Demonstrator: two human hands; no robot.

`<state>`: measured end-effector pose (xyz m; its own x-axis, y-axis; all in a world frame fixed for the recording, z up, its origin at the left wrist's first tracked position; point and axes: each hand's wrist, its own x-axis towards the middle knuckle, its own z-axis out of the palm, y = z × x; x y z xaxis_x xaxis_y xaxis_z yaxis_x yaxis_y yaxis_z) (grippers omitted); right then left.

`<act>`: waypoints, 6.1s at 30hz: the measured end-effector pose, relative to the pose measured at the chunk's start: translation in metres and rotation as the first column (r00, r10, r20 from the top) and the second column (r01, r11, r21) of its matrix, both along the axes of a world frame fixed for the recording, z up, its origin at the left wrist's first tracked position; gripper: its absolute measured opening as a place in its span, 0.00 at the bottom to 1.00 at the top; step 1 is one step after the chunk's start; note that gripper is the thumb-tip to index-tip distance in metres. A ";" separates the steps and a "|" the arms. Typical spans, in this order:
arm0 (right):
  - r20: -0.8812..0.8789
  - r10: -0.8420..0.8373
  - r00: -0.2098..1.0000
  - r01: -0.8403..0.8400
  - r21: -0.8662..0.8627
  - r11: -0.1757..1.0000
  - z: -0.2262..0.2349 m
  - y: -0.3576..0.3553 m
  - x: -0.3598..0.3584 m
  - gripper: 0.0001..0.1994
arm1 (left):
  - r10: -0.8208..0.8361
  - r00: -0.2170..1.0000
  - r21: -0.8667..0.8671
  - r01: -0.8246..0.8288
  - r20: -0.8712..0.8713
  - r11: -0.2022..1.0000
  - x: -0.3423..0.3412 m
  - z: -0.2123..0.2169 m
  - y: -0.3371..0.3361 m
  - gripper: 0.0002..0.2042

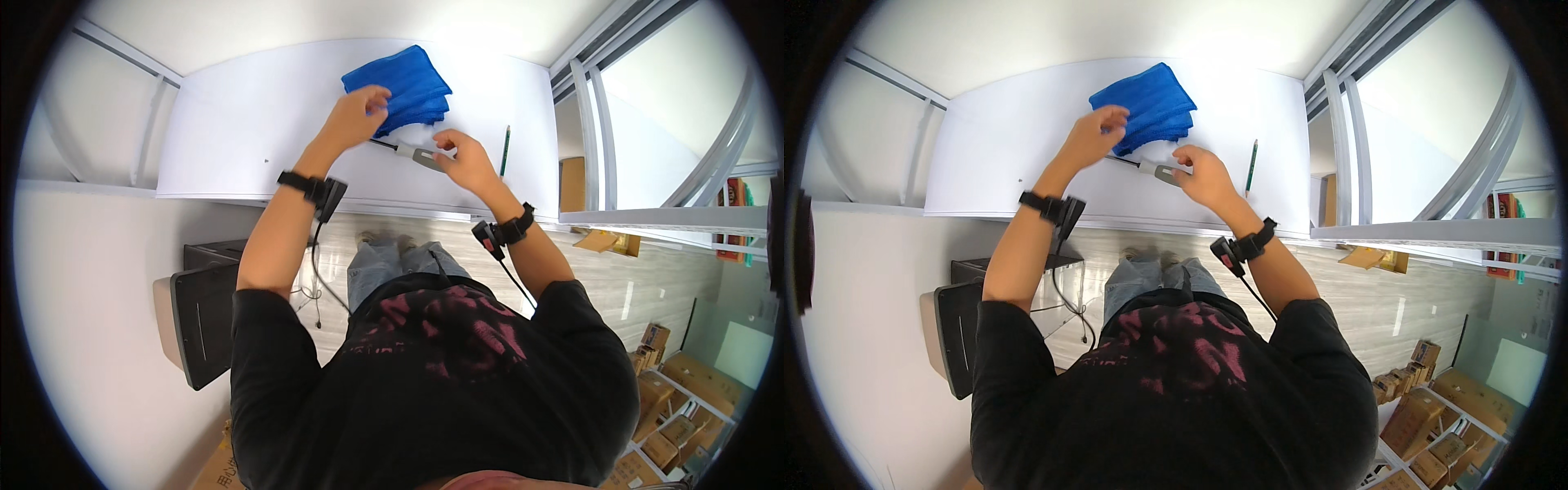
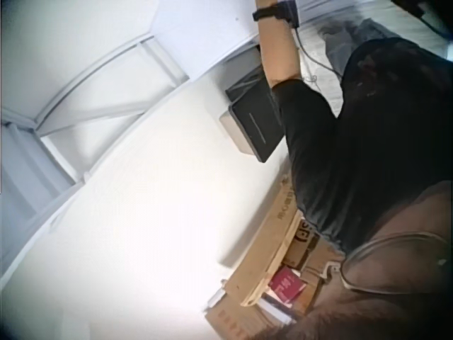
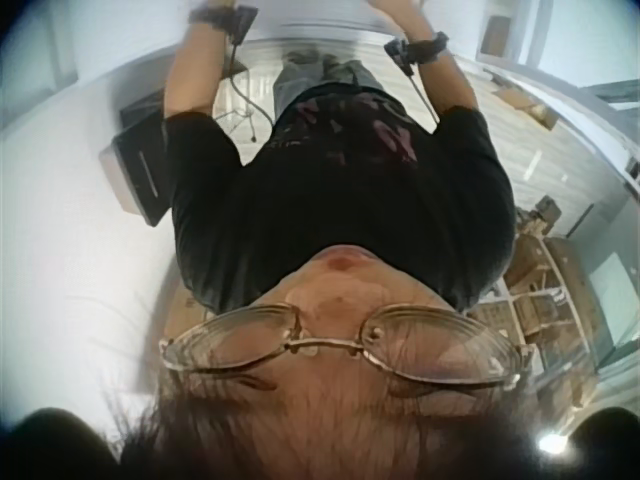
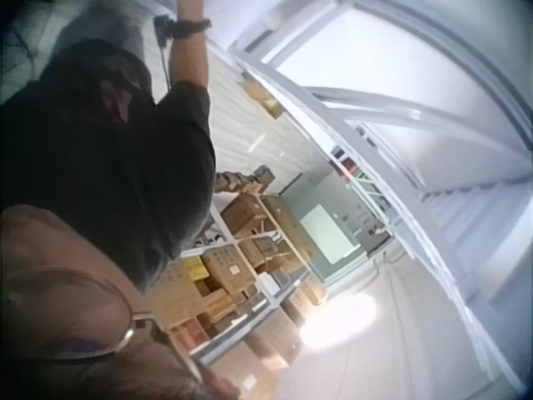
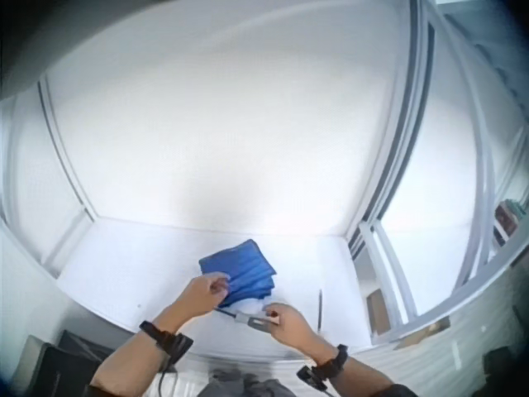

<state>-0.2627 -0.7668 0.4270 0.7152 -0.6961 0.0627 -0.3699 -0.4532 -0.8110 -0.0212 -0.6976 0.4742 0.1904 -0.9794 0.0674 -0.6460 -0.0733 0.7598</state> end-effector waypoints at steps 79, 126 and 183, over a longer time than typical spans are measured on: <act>0.281 0.423 0.861 -0.307 0.952 -0.007 0.012 0.479 0.183 0.14 | 0.354 0.021 0.120 -0.921 -0.935 0.371 0.056 -0.044 0.586 0.11; 0.276 0.305 0.912 -0.277 0.960 -0.040 0.010 0.505 0.181 0.10 | 0.258 0.006 0.092 -0.926 -0.966 0.366 0.069 -0.050 0.590 0.09; 0.297 0.412 0.861 -0.227 0.951 -0.210 0.028 0.484 0.187 0.18 | 0.378 0.079 0.181 -0.776 -0.922 0.604 0.076 -0.035 0.596 0.09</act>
